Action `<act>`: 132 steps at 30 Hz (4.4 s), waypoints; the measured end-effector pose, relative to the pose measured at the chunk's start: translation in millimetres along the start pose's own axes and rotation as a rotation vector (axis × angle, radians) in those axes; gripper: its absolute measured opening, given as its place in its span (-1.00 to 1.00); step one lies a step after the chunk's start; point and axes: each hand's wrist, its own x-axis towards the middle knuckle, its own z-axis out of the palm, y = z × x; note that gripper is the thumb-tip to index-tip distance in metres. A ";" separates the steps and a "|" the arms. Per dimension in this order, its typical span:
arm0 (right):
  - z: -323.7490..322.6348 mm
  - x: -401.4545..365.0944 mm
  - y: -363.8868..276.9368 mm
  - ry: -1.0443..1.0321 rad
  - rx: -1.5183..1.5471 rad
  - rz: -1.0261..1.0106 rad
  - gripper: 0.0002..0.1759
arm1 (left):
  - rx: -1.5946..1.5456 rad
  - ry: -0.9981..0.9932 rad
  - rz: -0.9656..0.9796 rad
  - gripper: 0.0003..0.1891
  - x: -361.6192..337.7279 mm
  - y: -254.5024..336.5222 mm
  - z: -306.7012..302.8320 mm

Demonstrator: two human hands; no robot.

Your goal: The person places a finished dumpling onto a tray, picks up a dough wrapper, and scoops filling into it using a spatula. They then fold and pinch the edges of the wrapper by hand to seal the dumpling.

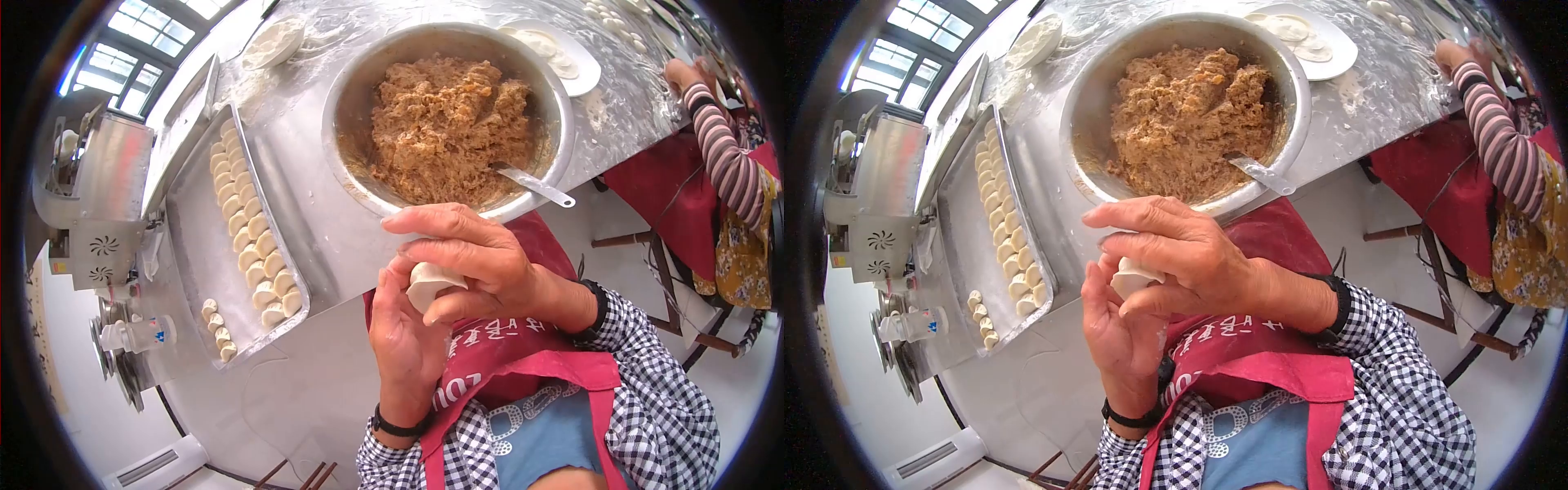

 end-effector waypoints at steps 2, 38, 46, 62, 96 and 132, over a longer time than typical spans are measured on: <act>-0.2 -0.8 -2.4 0.012 -0.028 0.018 -0.79 | 0.018 -0.074 -0.008 -0.55 0.8 -0.3 0.5; 3.2 -6.7 -0.1 -0.092 -0.145 -0.173 -0.68 | -0.219 0.092 -0.075 -0.57 -0.7 0.6 5.3; 11.8 -3.7 -3.8 -0.103 -0.163 -0.123 -0.70 | -0.137 0.120 -0.030 -0.57 -7.3 6.7 -8.8; 30.2 -34.5 22.3 -0.366 0.150 0.120 -0.79 | 0.698 0.419 0.526 -0.71 -54.6 163.0 -45.0; 37.3 -10.6 46.6 -0.530 -0.119 0.277 -0.70 | 1.224 0.892 0.447 -0.77 256.8 397.2 -198.1; 44.2 -13.1 50.6 -0.506 -0.086 0.267 -0.75 | 2.018 0.540 0.871 -0.67 287.3 372.4 -235.6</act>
